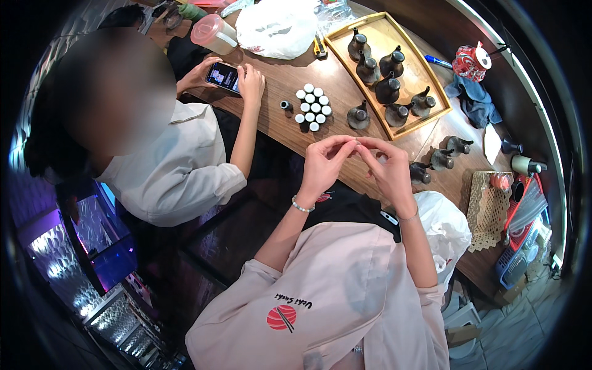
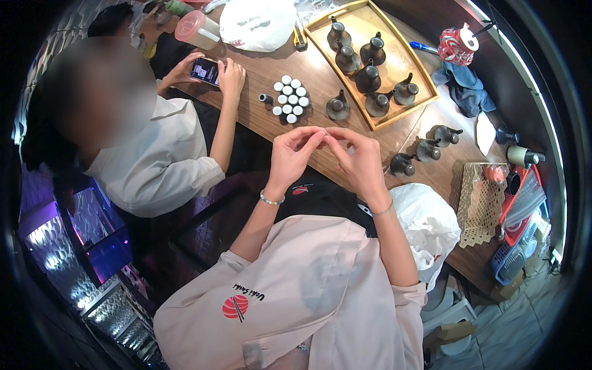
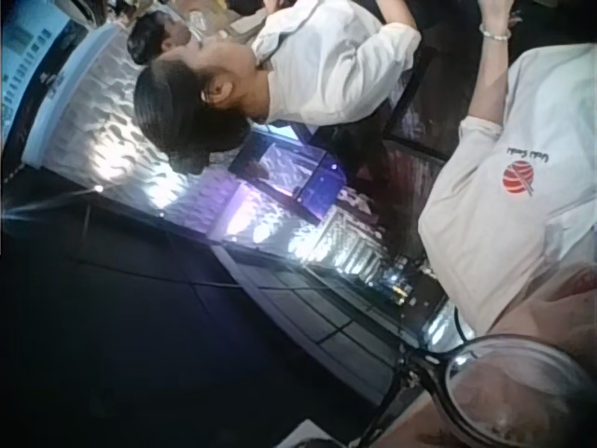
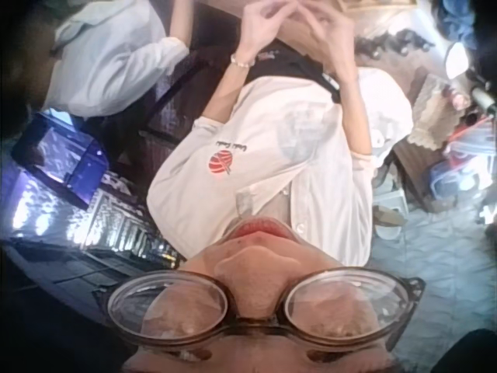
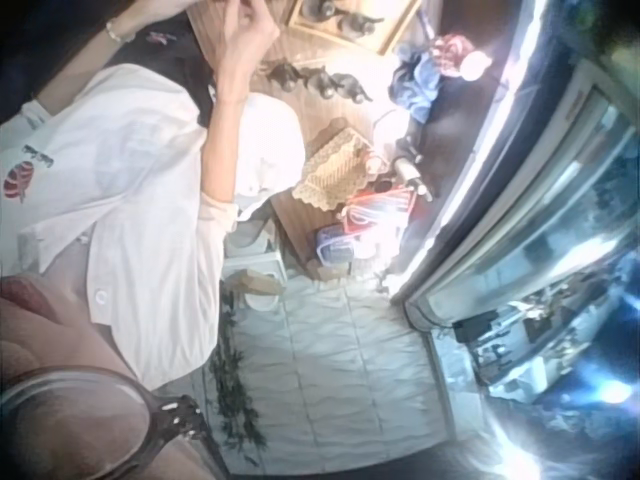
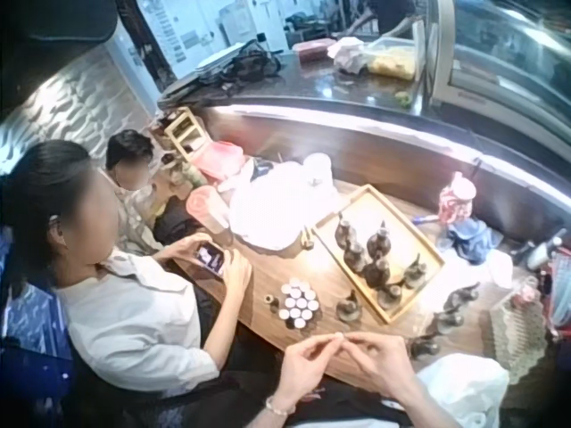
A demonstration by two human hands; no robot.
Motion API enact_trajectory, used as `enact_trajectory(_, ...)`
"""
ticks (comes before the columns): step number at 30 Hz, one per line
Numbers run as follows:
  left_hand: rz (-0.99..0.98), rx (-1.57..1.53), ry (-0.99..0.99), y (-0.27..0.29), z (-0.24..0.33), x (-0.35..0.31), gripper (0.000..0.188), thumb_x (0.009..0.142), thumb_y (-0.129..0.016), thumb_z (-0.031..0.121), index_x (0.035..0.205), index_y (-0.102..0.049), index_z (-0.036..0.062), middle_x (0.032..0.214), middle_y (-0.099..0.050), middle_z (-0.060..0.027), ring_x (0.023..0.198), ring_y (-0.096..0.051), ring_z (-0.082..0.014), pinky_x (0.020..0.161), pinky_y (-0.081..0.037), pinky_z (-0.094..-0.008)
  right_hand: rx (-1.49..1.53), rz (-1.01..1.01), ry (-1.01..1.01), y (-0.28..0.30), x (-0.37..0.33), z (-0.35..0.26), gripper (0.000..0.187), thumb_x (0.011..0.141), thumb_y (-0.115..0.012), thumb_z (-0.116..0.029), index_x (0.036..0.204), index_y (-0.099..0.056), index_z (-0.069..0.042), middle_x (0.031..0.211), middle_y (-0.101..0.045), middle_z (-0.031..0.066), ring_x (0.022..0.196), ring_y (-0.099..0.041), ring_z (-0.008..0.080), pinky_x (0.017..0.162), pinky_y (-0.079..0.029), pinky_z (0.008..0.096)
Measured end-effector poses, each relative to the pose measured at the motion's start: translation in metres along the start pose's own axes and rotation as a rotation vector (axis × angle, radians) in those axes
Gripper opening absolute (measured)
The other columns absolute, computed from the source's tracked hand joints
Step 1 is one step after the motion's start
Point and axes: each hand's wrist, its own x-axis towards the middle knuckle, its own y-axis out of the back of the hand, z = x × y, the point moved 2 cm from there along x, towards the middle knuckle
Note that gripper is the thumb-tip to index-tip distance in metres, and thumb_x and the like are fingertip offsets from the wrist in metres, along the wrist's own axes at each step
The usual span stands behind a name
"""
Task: The person assembles small dark bottles by attaching white caps and placing them into a woven tray. They also handle clear plastic cups and a pink container with orange contents, arranging items on the table.
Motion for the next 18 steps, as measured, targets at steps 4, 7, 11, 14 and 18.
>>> enact_trajectory(4, 0.129, 0.049, -0.055, 0.012, -0.020, 0.009, 0.021, 0.104, -0.065, 0.014, 0.111, -0.072, -0.0047, 0.104, -0.076, -0.0079, 0.092, -0.070, -0.0106, 0.081, -0.058, -0.0262, 0.053, -0.014, -0.133, 0.001, 0.002, 0.007, 0.019, 0.096, -0.073, -0.012, 0.109, -0.078, 0.000, 0.091, -0.074, 0.0019, 0.064, -0.056, 0.0009, 0.050, -0.052, 0.0213)
enact_trajectory(7, 0.398, 0.178, -0.057, 0.039, -0.046, 0.019, 0.024, 0.107, -0.062, 0.020, 0.111, -0.071, -0.0021, 0.100, -0.074, -0.0056, 0.085, -0.066, -0.0072, 0.071, -0.055, -0.0247, 0.076, 0.026, -0.086, 0.008, -0.003, 0.012, 0.019, 0.096, -0.074, -0.014, 0.108, -0.078, 0.000, 0.073, -0.067, -0.0004, 0.057, -0.048, 0.0008, 0.050, -0.051, 0.0233)
enact_trajectory(11, 0.608, -0.057, 0.094, 0.078, -0.097, 0.018, 0.023, 0.108, -0.060, 0.023, 0.111, -0.068, 0.0015, 0.092, -0.070, -0.0020, 0.072, -0.057, -0.0035, 0.064, -0.049, -0.0216, 0.128, 0.102, -0.149, 0.021, -0.014, 0.021, 0.018, 0.095, -0.074, -0.012, 0.107, -0.078, 0.002, 0.076, -0.068, -0.0015, 0.059, -0.049, 0.0005, 0.050, -0.052, 0.0231)
enact_trajectory(14, 0.654, 0.262, 0.029, 0.102, -0.122, 0.019, 0.025, 0.107, -0.061, 0.023, 0.110, -0.072, 0.0008, 0.092, -0.068, -0.0028, 0.073, -0.059, -0.0083, 0.064, -0.049, -0.0250, 0.150, 0.143, -0.153, 0.030, -0.024, 0.026, 0.018, 0.095, -0.074, -0.010, 0.109, -0.076, 0.003, 0.083, -0.069, 0.0001, 0.062, -0.053, 0.0015, 0.052, -0.054, 0.0234)
enact_trajectory(18, 0.706, 0.599, -0.150, 0.126, -0.131, 0.032, 0.024, 0.103, -0.063, 0.016, 0.115, -0.073, -0.0023, 0.104, -0.068, -0.0099, 0.080, -0.063, -0.0161, 0.069, -0.052, -0.0303, 0.185, 0.154, -0.170, 0.038, -0.033, 0.032, 0.019, 0.096, -0.073, -0.009, 0.111, -0.075, 0.004, 0.095, -0.071, 0.0045, 0.067, -0.058, 0.0036, 0.055, -0.056, 0.0237)
